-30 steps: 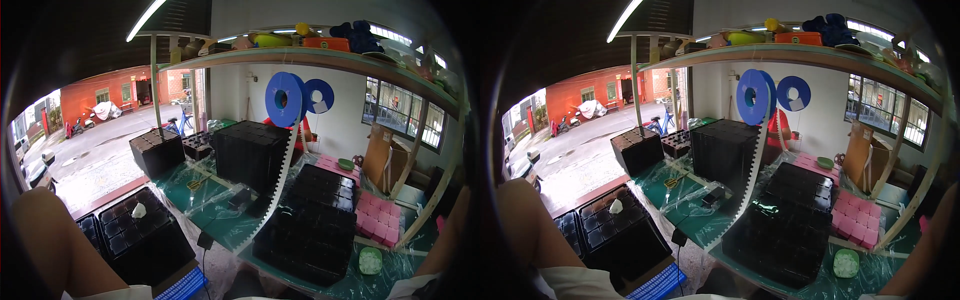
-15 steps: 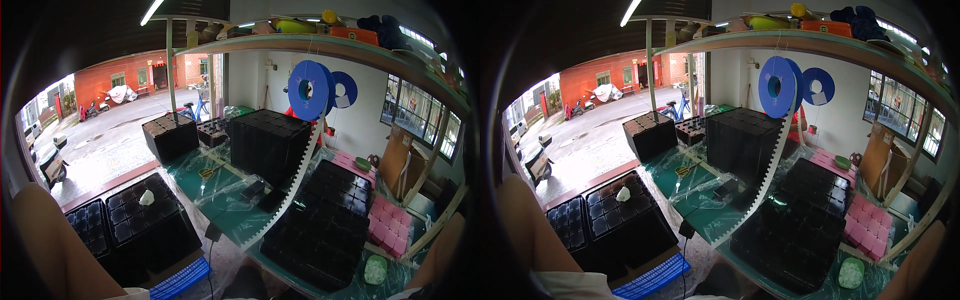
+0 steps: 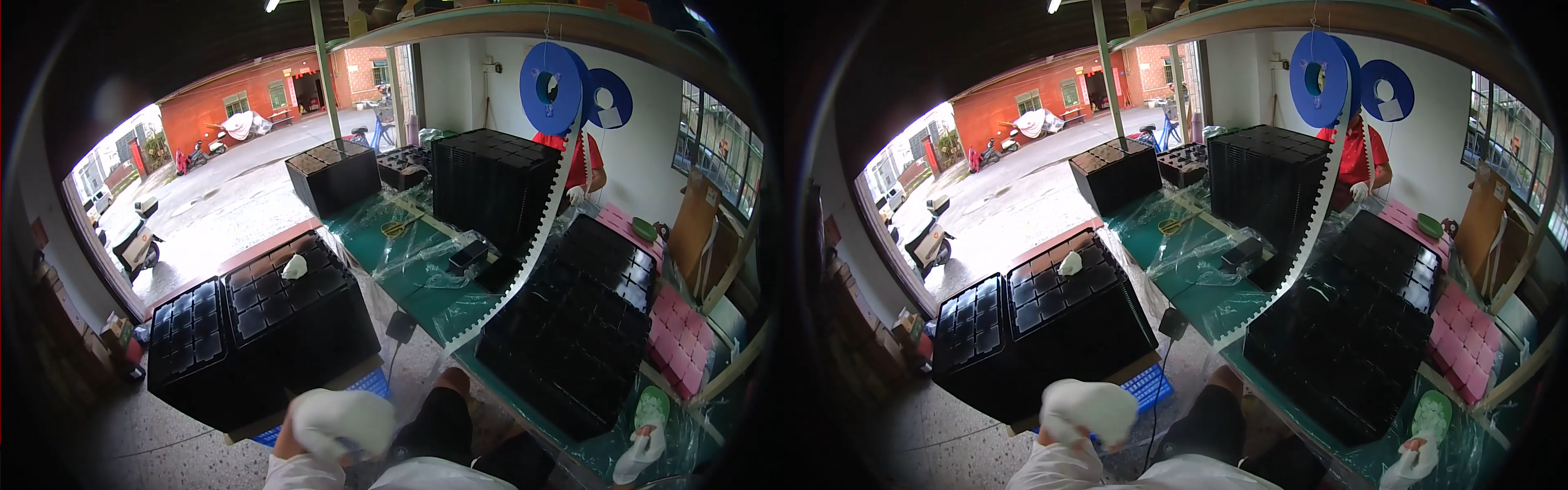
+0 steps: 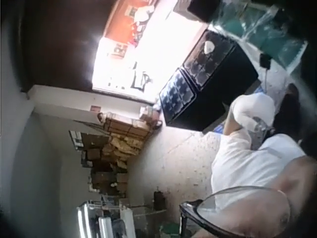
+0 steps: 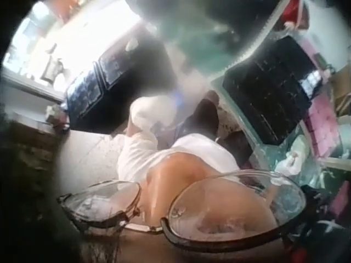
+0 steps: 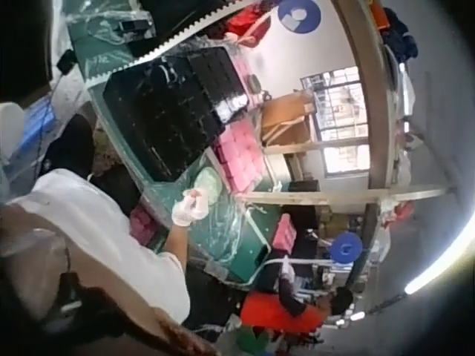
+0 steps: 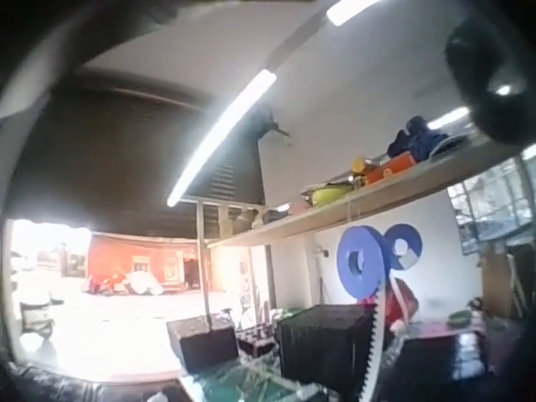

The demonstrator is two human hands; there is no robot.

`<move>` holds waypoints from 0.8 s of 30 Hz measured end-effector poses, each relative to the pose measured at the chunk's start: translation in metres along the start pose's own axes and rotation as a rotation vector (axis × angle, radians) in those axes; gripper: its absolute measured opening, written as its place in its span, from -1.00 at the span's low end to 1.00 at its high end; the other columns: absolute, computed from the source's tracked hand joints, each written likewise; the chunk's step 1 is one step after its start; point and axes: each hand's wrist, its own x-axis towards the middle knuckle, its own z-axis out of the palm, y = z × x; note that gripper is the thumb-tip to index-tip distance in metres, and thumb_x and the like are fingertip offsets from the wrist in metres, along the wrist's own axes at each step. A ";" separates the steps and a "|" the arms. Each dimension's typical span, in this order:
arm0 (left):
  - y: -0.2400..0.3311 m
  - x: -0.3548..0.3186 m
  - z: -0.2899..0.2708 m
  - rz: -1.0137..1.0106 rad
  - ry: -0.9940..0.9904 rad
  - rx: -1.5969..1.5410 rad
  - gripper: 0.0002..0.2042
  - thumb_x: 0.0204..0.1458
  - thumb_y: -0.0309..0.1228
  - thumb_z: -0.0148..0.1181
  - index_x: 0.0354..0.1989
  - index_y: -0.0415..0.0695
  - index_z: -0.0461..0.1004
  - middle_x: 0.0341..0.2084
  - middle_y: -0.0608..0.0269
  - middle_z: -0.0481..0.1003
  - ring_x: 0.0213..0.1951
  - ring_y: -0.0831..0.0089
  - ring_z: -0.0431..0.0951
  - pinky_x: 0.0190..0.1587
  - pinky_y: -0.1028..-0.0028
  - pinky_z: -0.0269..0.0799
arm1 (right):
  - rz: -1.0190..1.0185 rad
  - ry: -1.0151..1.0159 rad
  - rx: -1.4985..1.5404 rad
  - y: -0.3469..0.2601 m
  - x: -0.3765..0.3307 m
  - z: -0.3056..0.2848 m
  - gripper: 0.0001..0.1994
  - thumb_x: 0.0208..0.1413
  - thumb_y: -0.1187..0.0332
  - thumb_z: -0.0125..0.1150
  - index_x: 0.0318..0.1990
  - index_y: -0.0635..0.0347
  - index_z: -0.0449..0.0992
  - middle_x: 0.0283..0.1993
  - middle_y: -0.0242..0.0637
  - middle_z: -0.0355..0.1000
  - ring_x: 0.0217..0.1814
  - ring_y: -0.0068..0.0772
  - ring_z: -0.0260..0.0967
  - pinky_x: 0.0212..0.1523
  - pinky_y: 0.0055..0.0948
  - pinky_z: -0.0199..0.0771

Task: The person peels stickers from a strip and adheres them onto a black plastic tray. The person then aligns and presses a foam insert into the tray, stacks the tray onto another, and unwinds more tape to apply stickers to the next tray.

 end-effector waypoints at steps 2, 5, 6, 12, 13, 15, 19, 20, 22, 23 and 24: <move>-0.109 -0.014 0.024 -0.570 -0.286 -0.116 -0.76 0.25 -0.32 0.06 -0.19 -0.27 0.54 -0.34 0.06 0.57 -0.31 0.22 0.57 -0.24 0.33 0.44 | 0.380 -0.173 -0.078 0.040 -0.064 -0.004 -0.73 0.15 0.49 0.07 -0.58 0.26 0.20 -0.63 -0.28 0.15 -0.60 -0.37 0.15 -0.53 -0.33 0.07; -0.241 -0.023 0.095 -0.846 -0.427 0.015 -0.79 0.22 -0.39 0.04 -0.12 -0.25 0.51 -0.29 0.00 0.57 -0.24 0.10 0.58 -0.17 0.30 0.48 | 0.230 -0.353 -0.381 0.057 -0.090 0.002 -0.70 0.02 0.54 0.14 -0.63 0.28 0.15 -0.63 -0.09 0.15 -0.58 -0.05 0.16 -0.49 -0.15 0.10; -0.270 -0.014 0.121 -0.915 -0.291 0.139 -0.78 0.19 -0.38 0.04 -0.13 -0.25 0.51 -0.26 -0.02 0.57 -0.19 0.06 0.58 -0.12 0.27 0.47 | 0.198 -0.410 -0.363 0.066 -0.087 0.008 -0.75 -0.04 0.53 0.17 -0.62 0.31 0.21 -0.61 0.00 0.20 -0.53 0.11 0.18 -0.48 -0.08 0.11; -0.552 -0.083 0.266 -0.883 -0.438 0.440 -0.61 0.25 -0.18 -0.05 0.05 -0.22 0.46 -0.07 -0.05 0.55 -0.01 -0.02 0.54 0.05 0.12 0.44 | 0.074 -0.671 -0.510 0.101 -0.062 0.045 -0.83 0.07 0.40 0.15 -0.48 0.30 0.41 -0.51 -0.08 0.35 -0.46 -0.04 0.35 -0.42 -0.17 0.29; -0.539 -0.059 0.259 -1.133 -0.267 0.300 -0.65 0.16 -0.19 0.05 0.01 -0.11 0.54 0.07 -0.10 0.47 0.07 -0.06 0.47 0.11 0.13 0.41 | 0.087 -0.679 -0.518 0.104 -0.067 0.038 -0.83 0.07 0.40 0.15 -0.48 0.30 0.41 -0.51 -0.08 0.35 -0.46 -0.04 0.35 -0.42 -0.17 0.29; -0.566 -0.042 0.209 -1.187 -0.251 0.301 -0.65 0.16 -0.19 0.05 0.01 -0.11 0.54 0.07 -0.10 0.47 0.07 -0.06 0.48 0.11 0.13 0.41 | 0.269 -0.511 -0.267 0.105 -0.068 0.053 -0.91 -0.18 0.48 0.21 -0.52 0.07 0.41 -0.51 -0.15 0.37 -0.46 0.05 0.34 -0.44 0.04 0.25; -0.590 0.036 0.144 -1.146 -0.290 0.282 -0.65 0.17 -0.17 0.05 0.01 -0.10 0.54 0.07 -0.09 0.47 0.07 -0.05 0.48 0.11 0.14 0.41 | 0.236 -0.869 -0.362 0.110 -0.066 0.035 -0.88 -0.23 0.39 0.26 -0.49 0.05 0.42 -0.60 -0.16 0.30 -0.55 0.07 0.29 -0.54 -0.01 0.21; -0.603 0.056 0.130 -1.143 -0.293 0.283 -0.65 0.17 -0.17 0.05 0.01 -0.09 0.54 0.07 -0.09 0.47 0.06 -0.05 0.48 0.11 0.14 0.41 | 0.235 -0.881 -0.368 0.105 -0.057 0.045 -0.88 -0.23 0.39 0.26 -0.49 0.05 0.42 -0.60 -0.16 0.30 -0.55 0.07 0.29 -0.54 -0.01 0.21; -0.610 0.081 0.118 -1.123 -0.290 0.258 -0.64 0.17 -0.16 0.04 0.01 -0.09 0.54 0.07 -0.09 0.47 0.06 -0.05 0.48 0.11 0.14 0.41 | 0.241 -0.766 -0.233 0.096 -0.044 0.053 -0.86 -0.19 0.33 0.27 -0.50 0.02 0.39 -0.62 -0.19 0.27 -0.57 0.04 0.27 -0.57 -0.05 0.17; -0.610 0.086 0.109 -1.121 -0.290 0.261 -0.64 0.17 -0.16 0.04 0.01 -0.09 0.54 0.07 -0.08 0.47 0.06 -0.05 0.49 0.11 0.14 0.41 | 0.238 -0.779 -0.237 0.096 -0.041 0.054 -0.86 -0.19 0.33 0.27 -0.50 0.02 0.39 -0.62 -0.19 0.27 -0.57 0.04 0.27 -0.57 -0.05 0.17; -0.608 0.091 0.102 -1.117 -0.292 0.266 -0.64 0.17 -0.16 0.04 0.01 -0.09 0.54 0.07 -0.08 0.48 0.06 -0.05 0.49 0.11 0.14 0.41 | 0.242 -0.788 -0.208 0.095 -0.040 0.053 -0.84 -0.18 0.32 0.28 -0.50 0.02 0.39 -0.62 -0.20 0.27 -0.58 0.03 0.27 -0.57 -0.06 0.16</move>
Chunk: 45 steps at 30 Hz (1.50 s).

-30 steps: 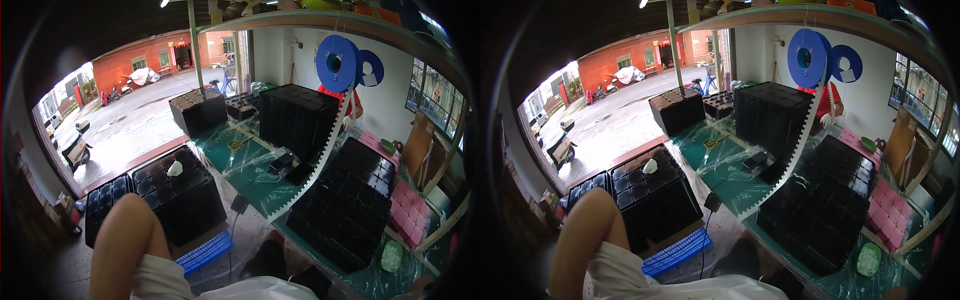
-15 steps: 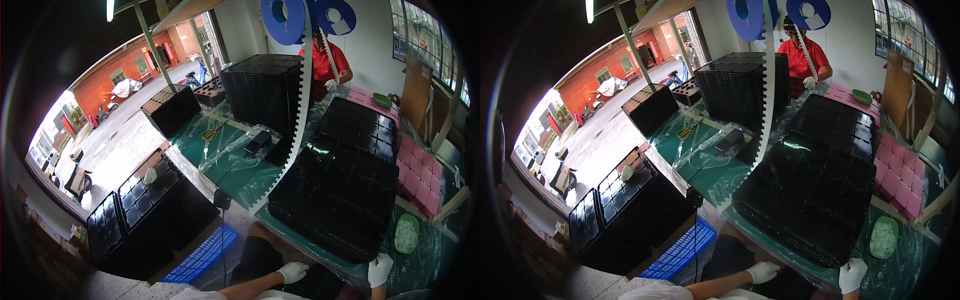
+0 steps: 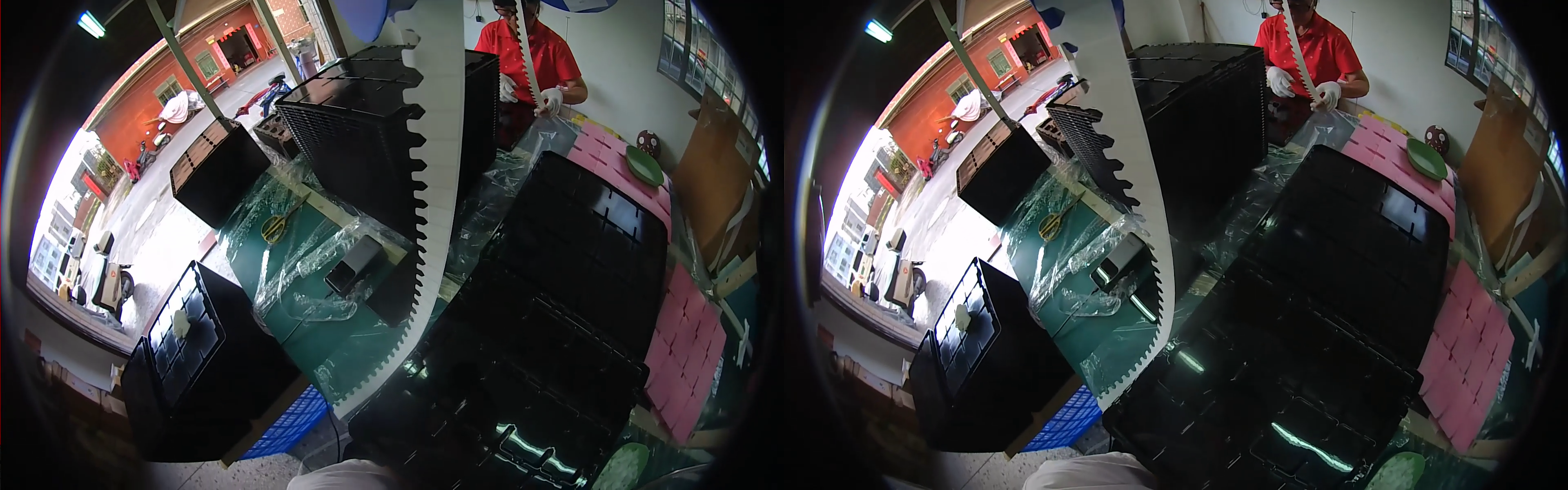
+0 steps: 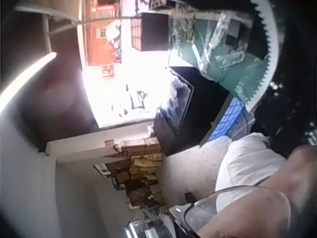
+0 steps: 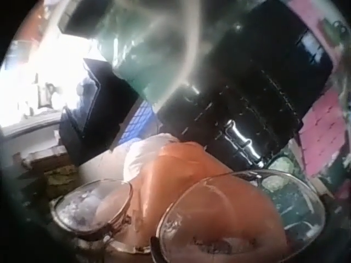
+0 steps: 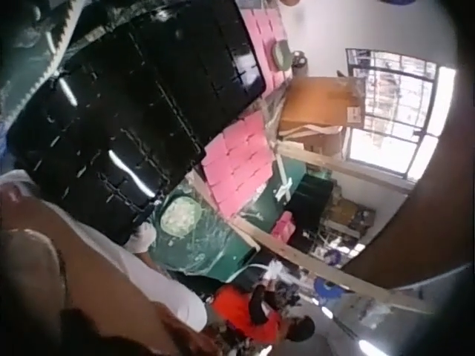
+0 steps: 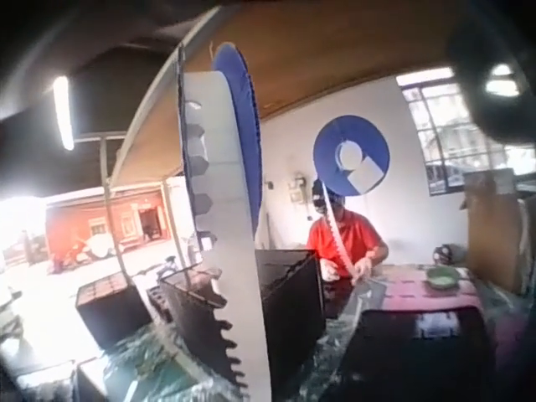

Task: The person peels stickers from a strip and adheres them onto a black plastic tray. The person then aligns and presses a foam insert into the tray, stacks the tray onto another, and unwinds more tape to apply stickers to the next tray.

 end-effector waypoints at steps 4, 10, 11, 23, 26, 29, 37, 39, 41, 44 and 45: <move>-0.006 -0.010 -0.025 0.019 0.019 0.057 -0.64 0.18 -0.14 0.04 0.01 -0.08 0.54 0.07 -0.07 0.48 0.05 -0.05 0.49 0.11 0.15 0.41 | 0.050 -0.154 -0.245 0.041 -0.042 0.019 -0.82 -0.16 0.23 0.31 -0.47 0.01 0.43 -0.63 -0.23 0.30 -0.57 0.01 0.29 -0.56 -0.09 0.17; 0.015 -0.083 0.019 0.066 -0.018 0.122 -0.63 0.18 -0.12 0.03 0.02 -0.07 0.54 0.06 -0.06 0.49 0.04 -0.05 0.50 0.11 0.16 0.41 | 0.720 0.523 0.859 0.013 -0.011 0.056 -0.87 0.13 0.47 0.01 -0.43 0.29 0.41 -0.46 -0.15 0.33 -0.37 -0.22 0.31 -0.33 -0.27 0.31; 0.023 -0.099 0.022 0.066 -0.011 0.136 -0.63 0.18 -0.11 0.03 0.02 -0.06 0.54 0.06 -0.06 0.49 0.04 -0.05 0.50 0.11 0.16 0.41 | 0.652 0.580 0.754 0.002 -0.002 0.056 -0.93 -0.05 0.53 0.05 -0.54 0.25 0.37 -0.53 -0.01 0.28 -0.44 0.09 0.27 -0.42 -0.05 0.23; 0.128 -0.316 -0.042 0.262 -0.052 -0.020 -0.66 0.23 -0.24 0.06 0.03 -0.20 0.53 -0.10 0.01 0.58 -0.09 0.11 0.58 0.01 0.30 0.46 | 0.063 0.307 -0.185 -0.036 0.024 0.031 -0.91 -0.06 0.36 0.25 -0.48 0.14 0.50 -0.50 -0.12 0.43 -0.35 0.07 0.42 -0.30 -0.03 0.39; 0.167 -0.335 -0.074 0.426 -0.071 -0.201 -0.67 0.22 -0.23 0.10 -0.05 -0.26 0.55 -0.17 0.04 0.61 -0.14 0.17 0.60 0.00 0.36 0.47 | 0.146 0.343 -0.078 -0.036 0.018 0.024 -0.83 -0.03 0.31 0.25 -0.52 0.18 0.50 -0.50 -0.07 0.45 -0.36 0.07 0.45 -0.32 -0.04 0.40; 0.179 -0.340 -0.097 0.756 0.231 -0.208 -0.69 0.21 -0.24 0.11 -0.21 -0.31 0.57 -0.28 0.03 0.61 -0.25 0.16 0.62 -0.06 0.36 0.47 | 0.168 0.312 -0.061 -0.043 0.022 0.020 -0.82 -0.03 0.30 0.25 -0.54 0.19 0.49 -0.51 -0.05 0.44 -0.36 0.06 0.45 -0.34 -0.05 0.39; 0.169 -0.303 -0.185 0.267 1.061 0.334 -0.61 -0.03 -0.42 0.28 0.01 -0.27 0.49 -0.03 -0.01 0.53 0.02 0.01 0.52 0.12 0.25 0.39 | 0.203 0.337 0.027 -0.040 0.025 0.015 -0.84 -0.07 0.33 0.29 -0.54 0.18 0.49 -0.52 -0.09 0.42 -0.39 0.03 0.41 -0.35 -0.08 0.37; 0.136 -0.293 -0.211 0.110 1.003 0.519 -0.39 -0.04 -0.36 0.32 0.23 -0.22 0.32 0.17 -0.06 0.40 0.15 -0.03 0.42 0.19 0.21 0.34 | 0.218 0.332 0.041 -0.038 0.024 0.017 -0.85 -0.07 0.34 0.30 -0.54 0.19 0.49 -0.52 -0.10 0.41 -0.39 0.02 0.41 -0.35 -0.09 0.36; 0.103 -0.282 -0.228 -0.034 0.898 0.348 -0.28 0.00 -0.32 0.31 0.36 -0.22 0.19 0.25 -0.07 0.34 0.23 0.10 0.39 0.24 0.29 0.30 | 0.227 0.330 0.058 -0.036 0.030 0.020 -0.85 -0.08 0.35 0.30 -0.53 0.20 0.50 -0.52 -0.10 0.41 -0.39 0.01 0.40 -0.35 -0.10 0.36; 0.086 -0.268 -0.242 -0.023 0.596 -0.200 -0.19 0.02 -0.33 0.28 0.44 -0.27 0.03 0.33 -0.05 0.24 0.33 0.27 0.27 0.32 0.40 0.15 | 0.298 0.364 0.077 -0.039 0.030 0.022 -0.88 -0.08 0.42 0.31 -0.52 0.23 0.49 -0.55 -0.13 0.36 -0.44 -0.02 0.36 -0.38 -0.15 0.34; 0.076 -0.265 -0.244 -0.042 0.586 -0.210 -0.19 0.02 -0.33 0.28 0.44 -0.27 0.03 0.33 -0.05 0.24 0.33 0.27 0.27 0.32 0.40 0.15 | 0.459 0.316 0.275 -0.035 0.026 0.026 -0.88 -0.03 0.41 0.31 -0.38 0.26 0.56 -0.51 -0.21 0.45 -0.43 -0.17 0.42 -0.32 -0.24 0.41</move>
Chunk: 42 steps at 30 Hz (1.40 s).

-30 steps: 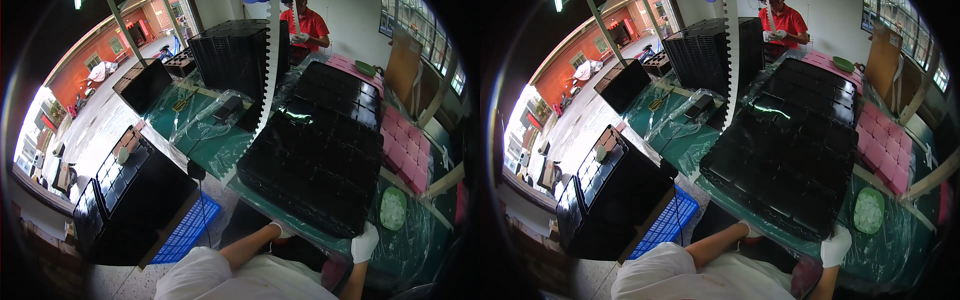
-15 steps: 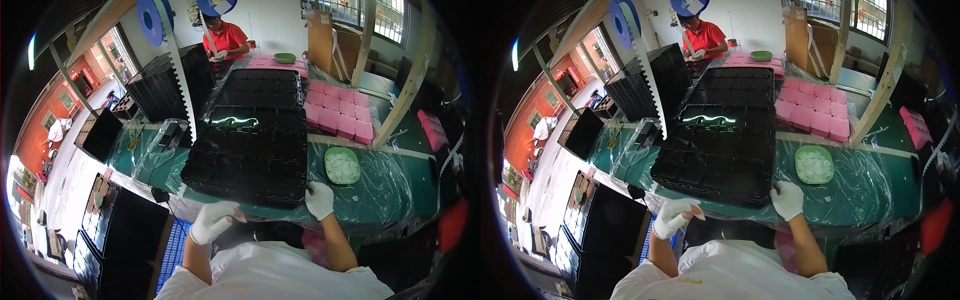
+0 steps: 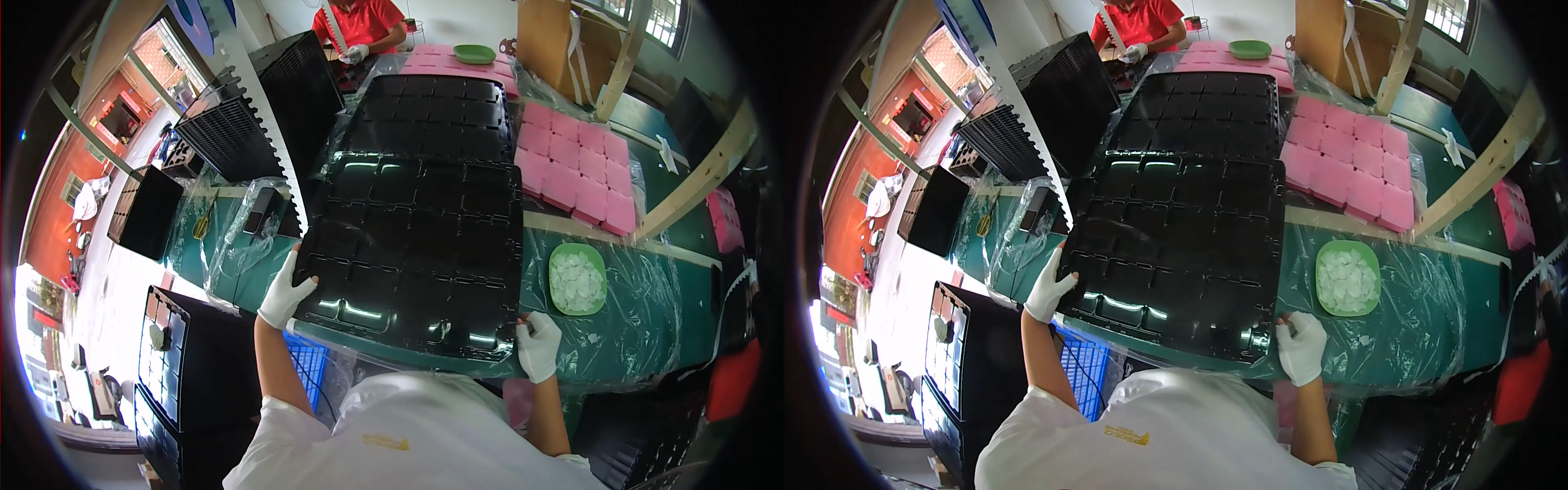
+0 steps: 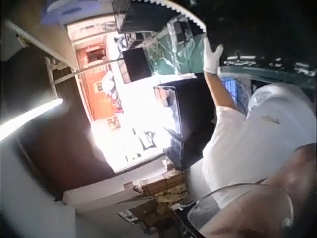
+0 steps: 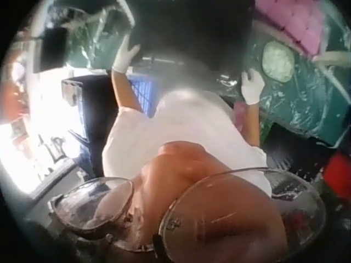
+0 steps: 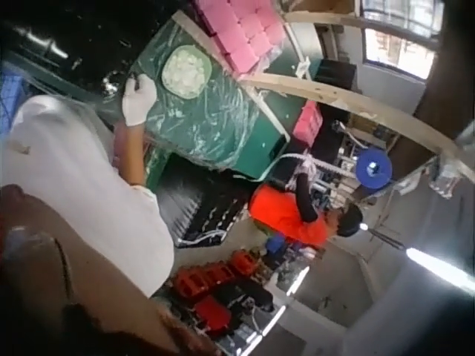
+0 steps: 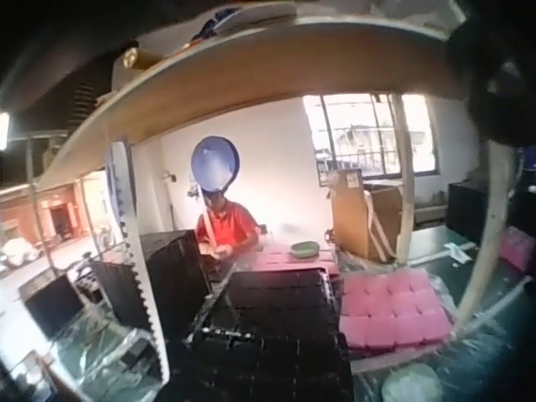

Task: The person peels stickers from a strip and adheres them onto a black plastic tray. The person then aligns and presses a foam insert into the tray, stacks the tray onto another, and unwinds more tape to apply stickers to the next tray.

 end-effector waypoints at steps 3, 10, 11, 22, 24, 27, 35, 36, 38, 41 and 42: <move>-0.033 0.013 -0.006 0.077 -0.051 -0.577 -0.19 0.04 -0.44 0.21 0.46 -0.33 -0.06 0.41 0.07 0.10 0.40 0.38 0.12 0.39 0.46 -0.06 | 0.144 -0.139 0.551 -0.039 -0.002 -0.009 -0.41 0.29 0.08 0.07 0.32 0.35 0.26 0.19 -0.13 0.38 0.20 -0.34 0.34 0.20 -0.40 0.28; -0.074 0.047 -0.005 0.091 0.116 -0.771 -0.46 0.18 -0.40 0.14 0.31 -0.36 0.25 0.19 0.01 0.39 0.17 0.41 0.41 0.24 0.47 0.23 | 0.183 -0.103 0.352 -0.108 0.026 0.023 -0.14 0.05 0.42 0.28 0.48 0.31 -0.04 0.47 -0.02 0.08 0.51 -0.19 0.01 0.48 -0.34 -0.10; -0.056 0.045 -0.007 0.053 0.316 -0.705 -0.67 0.18 -0.48 0.14 0.08 -0.40 0.43 -0.08 0.08 0.55 -0.06 0.47 0.53 0.09 0.47 0.37 | 0.163 -0.065 0.262 -0.111 0.032 0.025 -0.12 -0.05 0.58 0.30 0.46 0.32 0.00 0.44 -0.02 0.14 0.46 -0.18 0.09 0.45 -0.36 -0.04; -0.077 0.083 -0.045 0.007 -0.080 -0.162 -0.74 0.08 -0.53 0.20 -0.07 -0.36 0.52 -0.33 0.19 0.59 -0.32 0.52 0.55 -0.20 0.53 0.47 | 0.023 0.059 -0.001 -0.106 0.035 0.041 -0.37 0.06 0.56 0.26 0.33 0.31 0.24 0.30 -0.07 0.31 0.35 -0.20 0.22 0.39 -0.33 0.07; -0.074 0.062 -0.051 0.091 -0.080 -0.258 -0.82 0.10 -0.54 0.16 -0.16 -0.36 0.56 -0.46 0.27 0.58 -0.44 0.64 0.49 -0.33 0.59 0.44 | -0.101 0.186 -0.164 -0.110 0.028 0.038 -0.51 0.10 0.55 0.24 0.22 0.26 0.38 0.27 -0.11 0.36 0.30 -0.19 0.28 0.32 -0.31 0.19; -0.089 0.036 -0.055 0.007 -0.082 -0.234 -0.76 0.10 -0.53 0.18 -0.06 -0.31 0.53 -0.40 0.26 0.59 -0.40 0.64 0.52 -0.27 0.57 0.46 | -0.089 0.239 -0.138 -0.111 0.009 0.039 -0.55 0.10 0.55 0.24 0.19 0.27 0.41 0.27 -0.13 0.35 0.29 -0.24 0.30 0.30 -0.32 0.22; -0.144 -0.059 -0.029 0.163 0.846 -0.573 -0.81 0.22 -0.48 0.14 -0.11 -0.37 0.52 -0.34 0.23 0.58 -0.27 0.50 0.58 -0.12 0.52 0.43 | -0.526 0.417 0.180 -0.092 -0.060 0.056 -0.71 0.22 0.48 0.10 0.06 0.45 0.40 0.17 0.07 0.36 0.10 -0.07 0.40 0.14 -0.18 0.40; -0.179 -0.072 -0.021 0.218 0.848 -0.677 -0.77 0.27 -0.41 0.08 -0.14 -0.37 0.52 -0.34 0.21 0.57 -0.29 0.49 0.58 -0.08 0.50 0.42 | -0.621 0.418 0.187 -0.087 -0.070 0.056 -0.73 0.23 0.46 0.08 0.01 0.48 0.40 0.11 0.13 0.39 0.03 -0.03 0.43 0.07 -0.16 0.47; -0.214 -0.095 0.001 0.046 0.770 -0.692 -0.71 0.30 -0.33 0.04 -0.09 -0.36 0.51 -0.23 0.17 0.57 -0.17 0.43 0.59 0.04 0.45 0.41 | -0.816 0.328 0.243 -0.086 -0.084 0.058 -0.77 0.24 0.46 -0.02 -0.03 0.42 0.42 0.05 0.09 0.42 -0.04 -0.04 0.41 0.05 -0.17 0.45; -0.266 -0.096 0.040 0.008 0.520 -0.581 -0.54 0.26 -0.20 0.11 0.13 -0.38 0.38 0.09 0.06 0.46 0.14 0.34 0.44 0.24 0.38 0.25 | -0.899 0.204 0.349 -0.098 -0.105 0.074 -0.81 0.18 0.39 0.05 -0.12 0.30 0.46 -0.23 0.00 0.44 -0.33 -0.18 0.34 -0.31 -0.21 0.36; -0.311 -0.093 0.050 0.044 0.441 -0.572 -0.46 0.24 -0.15 0.13 0.21 -0.36 0.33 0.14 0.08 0.41 0.19 0.34 0.39 0.26 0.37 0.22 | -0.899 0.122 0.401 -0.105 -0.112 0.080 -0.82 0.17 0.39 0.06 -0.12 0.25 0.47 -0.25 -0.05 0.44 -0.36 -0.22 0.31 -0.34 -0.22 0.32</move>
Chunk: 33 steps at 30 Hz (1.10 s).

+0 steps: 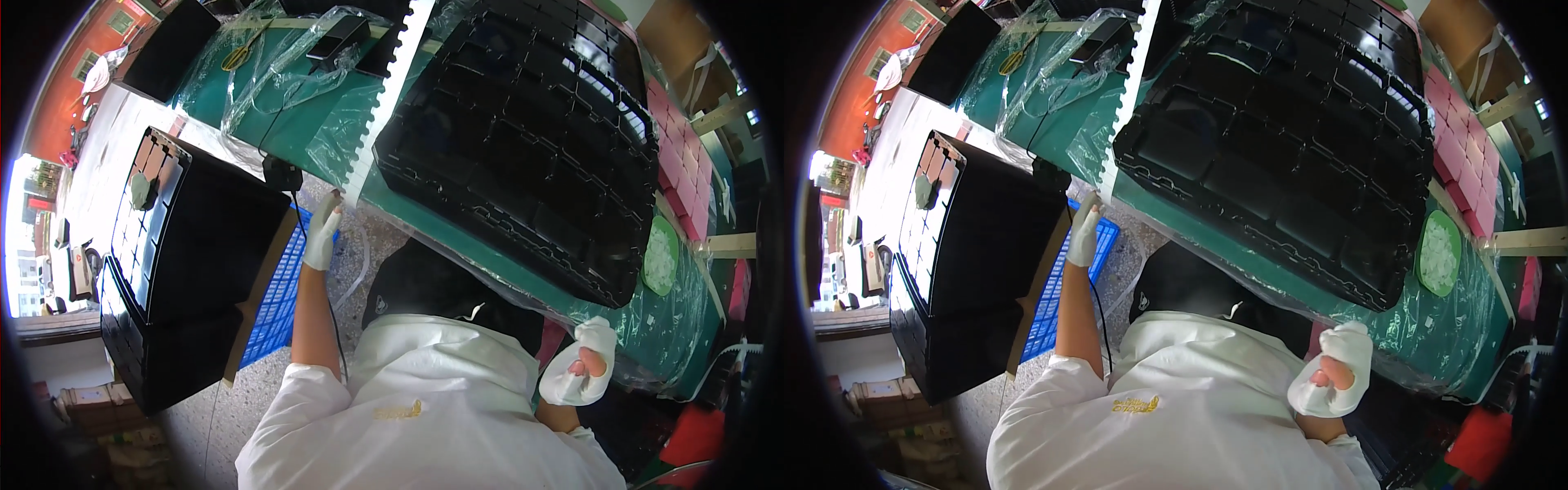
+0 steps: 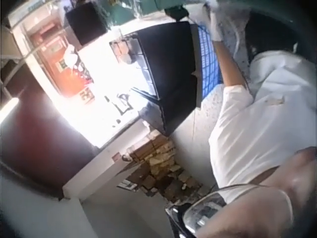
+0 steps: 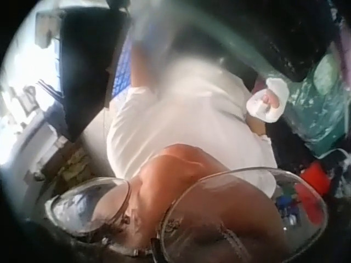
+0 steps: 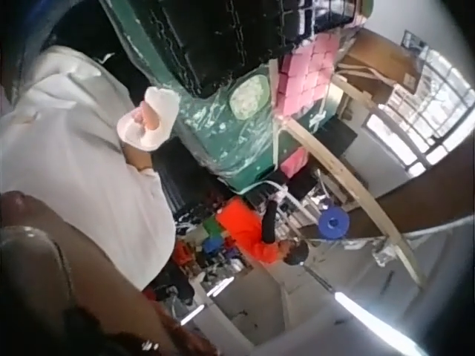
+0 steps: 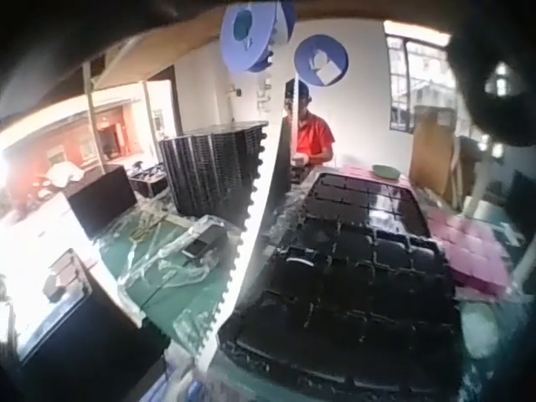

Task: The person peels stickers from a strip and adheres them onto a black plastic tray. The person then aligns and presses a foam insert into the tray, stacks the tray onto another, and unwinds more tape to apply stickers to the next tray.

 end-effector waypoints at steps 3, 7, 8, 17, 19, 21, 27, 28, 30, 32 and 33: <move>-0.048 0.019 -0.016 -0.112 -0.268 -0.229 -0.45 0.20 -0.18 0.16 0.26 -0.30 0.32 0.16 0.14 0.41 0.20 0.35 0.38 0.21 0.39 0.28 | -0.014 -0.154 0.103 -0.009 0.000 0.014 -0.76 -0.02 0.51 0.06 -0.14 0.15 0.46 -0.24 -0.18 0.46 -0.35 -0.25 0.33 -0.34 -0.24 0.33; -0.048 0.026 -0.012 -0.307 -0.443 -0.101 -0.44 0.06 -0.36 0.28 0.26 -0.23 0.35 0.14 0.18 0.43 0.16 0.38 0.39 0.11 0.39 0.38 | -0.053 -0.321 0.195 -0.014 0.010 0.015 -0.71 -0.12 0.56 0.09 -0.17 0.11 0.44 -0.21 -0.27 0.47 -0.32 -0.30 0.37 -0.34 -0.24 0.35; -0.047 0.027 -0.010 -0.330 -0.465 -0.119 -0.43 0.00 -0.43 0.32 0.25 -0.22 0.37 0.12 0.20 0.44 0.14 0.39 0.41 0.09 0.40 0.41 | -0.046 -0.321 0.196 -0.016 0.009 0.016 -0.71 -0.12 0.56 0.09 -0.17 0.11 0.44 -0.21 -0.27 0.47 -0.32 -0.30 0.37 -0.34 -0.24 0.35; -0.128 -0.014 -0.020 -0.517 -0.515 0.083 -0.55 0.02 -0.52 0.31 0.14 -0.23 0.46 0.01 0.17 0.56 0.05 0.34 0.54 0.12 0.36 0.42 | 0.061 -0.332 0.152 -0.011 -0.005 0.029 -0.63 -0.31 0.63 0.10 -0.22 0.15 0.49 -0.25 -0.25 0.52 -0.37 -0.28 0.40 -0.37 -0.28 0.39; -0.117 -0.021 -0.017 -0.406 -0.484 0.104 -0.61 0.05 -0.41 0.33 0.07 -0.24 0.52 -0.06 0.18 0.58 0.01 0.39 0.55 0.12 0.37 0.40 | 0.071 -0.358 0.168 -0.009 -0.001 0.035 -0.65 -0.31 0.63 0.11 -0.24 0.16 0.50 -0.26 -0.25 0.53 -0.37 -0.28 0.40 -0.37 -0.29 0.38; -0.088 -0.030 -0.013 -0.414 -0.488 0.034 -0.59 0.05 -0.32 0.34 0.06 -0.24 0.52 -0.08 0.19 0.59 0.00 0.40 0.55 0.11 0.38 0.40 | 0.071 -0.376 0.207 -0.009 0.002 0.041 -0.69 -0.31 0.64 0.13 -0.29 0.18 0.51 -0.29 -0.26 0.54 -0.38 -0.29 0.41 -0.37 -0.32 0.38; -0.005 -0.050 0.009 -0.319 -0.511 -0.187 -0.48 0.15 -0.08 0.25 0.03 -0.34 0.47 -0.28 0.04 0.62 -0.22 0.30 0.62 -0.09 0.35 0.51 | 0.088 -0.422 0.300 -0.010 0.007 0.064 -0.67 -0.34 0.64 0.20 -0.29 0.15 0.53 -0.27 -0.30 0.54 -0.41 -0.33 0.39 -0.36 -0.35 0.39; 0.009 -0.055 0.013 -0.319 -0.516 -0.184 -0.48 0.15 -0.08 0.25 0.03 -0.34 0.47 -0.28 0.04 0.62 -0.22 0.30 0.62 -0.09 0.35 0.51 | 0.102 -0.431 0.330 -0.011 0.005 0.069 -0.66 -0.35 0.64 0.21 -0.28 0.15 0.53 -0.27 -0.31 0.54 -0.43 -0.34 0.37 -0.36 -0.36 0.39; 0.036 -0.062 0.023 -0.199 -0.435 -0.435 -0.47 0.17 -0.05 0.22 0.04 -0.33 0.47 -0.31 0.04 0.61 -0.27 0.32 0.62 -0.14 0.38 0.51 | 0.098 -0.429 0.351 -0.014 0.006 0.070 -0.65 -0.36 0.64 0.22 -0.28 0.13 0.53 -0.27 -0.32 0.54 -0.46 -0.37 0.35 -0.36 -0.39 0.40; 0.058 -0.063 0.032 -0.186 -0.397 -0.497 -0.48 0.20 -0.05 0.18 0.05 -0.34 0.46 -0.33 0.05 0.61 -0.32 0.32 0.62 -0.17 0.40 0.50 | 0.096 -0.415 0.362 -0.019 0.005 0.069 -0.66 -0.36 0.64 0.22 -0.29 0.13 0.54 -0.27 -0.34 0.54 -0.47 -0.38 0.35 -0.37 -0.40 0.40; 0.065 -0.062 0.034 -0.198 -0.404 -0.544 -0.49 0.21 -0.06 0.17 0.05 -0.33 0.46 -0.33 0.05 0.61 -0.32 0.32 0.62 -0.18 0.41 0.50 | 0.124 -0.412 0.356 -0.021 0.003 0.068 -0.66 -0.36 0.65 0.21 -0.30 0.13 0.54 -0.28 -0.35 0.54 -0.48 -0.39 0.35 -0.37 -0.41 0.40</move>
